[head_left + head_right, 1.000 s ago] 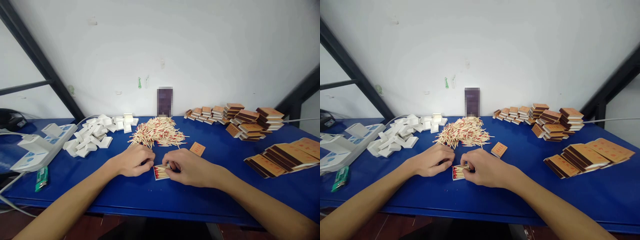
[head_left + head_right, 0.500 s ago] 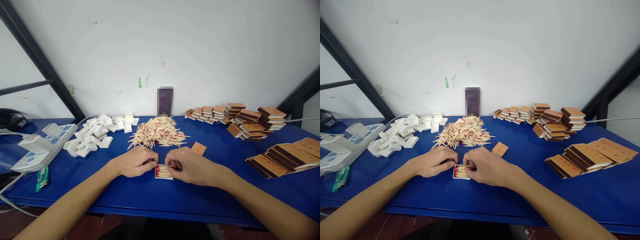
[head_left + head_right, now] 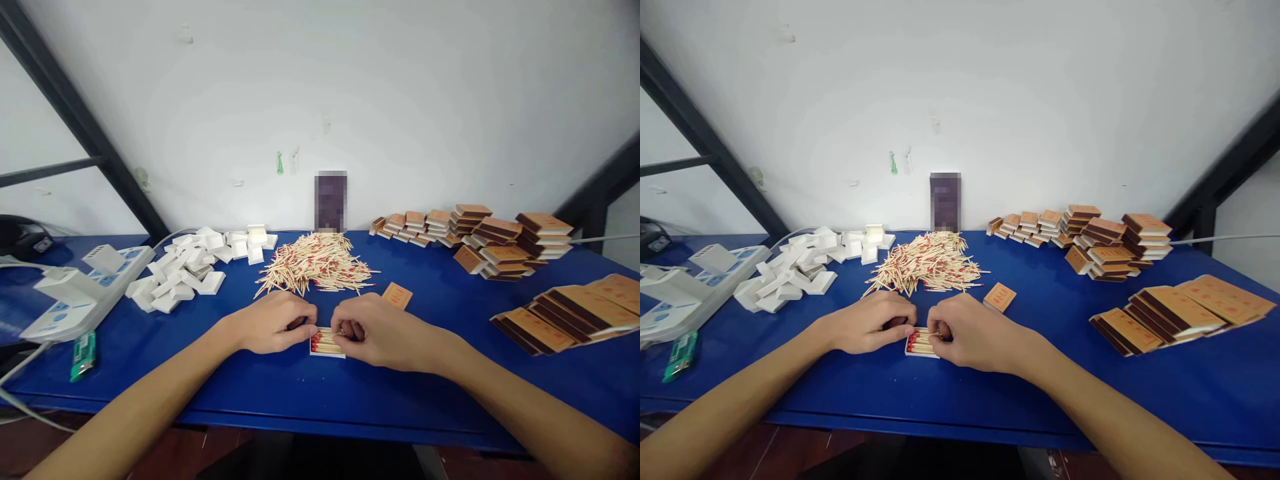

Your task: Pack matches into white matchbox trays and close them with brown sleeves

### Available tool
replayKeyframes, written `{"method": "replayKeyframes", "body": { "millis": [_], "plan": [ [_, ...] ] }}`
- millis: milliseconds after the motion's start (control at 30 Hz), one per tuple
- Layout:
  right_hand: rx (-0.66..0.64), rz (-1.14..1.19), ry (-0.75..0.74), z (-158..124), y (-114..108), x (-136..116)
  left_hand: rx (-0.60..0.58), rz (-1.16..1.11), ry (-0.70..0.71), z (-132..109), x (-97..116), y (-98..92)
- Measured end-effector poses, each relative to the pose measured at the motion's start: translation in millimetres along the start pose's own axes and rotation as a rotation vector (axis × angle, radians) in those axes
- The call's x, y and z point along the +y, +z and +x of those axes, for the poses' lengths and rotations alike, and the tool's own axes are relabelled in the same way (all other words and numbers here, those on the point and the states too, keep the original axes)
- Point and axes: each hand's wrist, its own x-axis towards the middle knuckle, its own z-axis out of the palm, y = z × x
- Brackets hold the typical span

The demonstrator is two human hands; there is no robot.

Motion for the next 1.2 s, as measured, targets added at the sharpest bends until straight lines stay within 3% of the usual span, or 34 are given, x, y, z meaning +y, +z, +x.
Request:
{"method": "replayKeyframes", "body": {
  "millis": [567,800,967,1200],
  "plan": [
    [-0.013,-0.026,-0.030,0.7,4.0,1.4,0.056,0.068,-0.041,0.5,4.6,3.4],
    [0.123,-0.319,0.008,-2.0,-23.2,0.1,0.073,0.125,-0.033,1.4,3.1,2.2],
    [0.174,-0.525,0.089,-24.5,-46.8,21.7,0.073,0.141,-0.031,1.0,5.7,0.7],
    [0.106,-0.607,0.004,-55.0,-37.3,62.1,0.076,0.156,-0.014,0.9,10.0,3.0]
  ]
}}
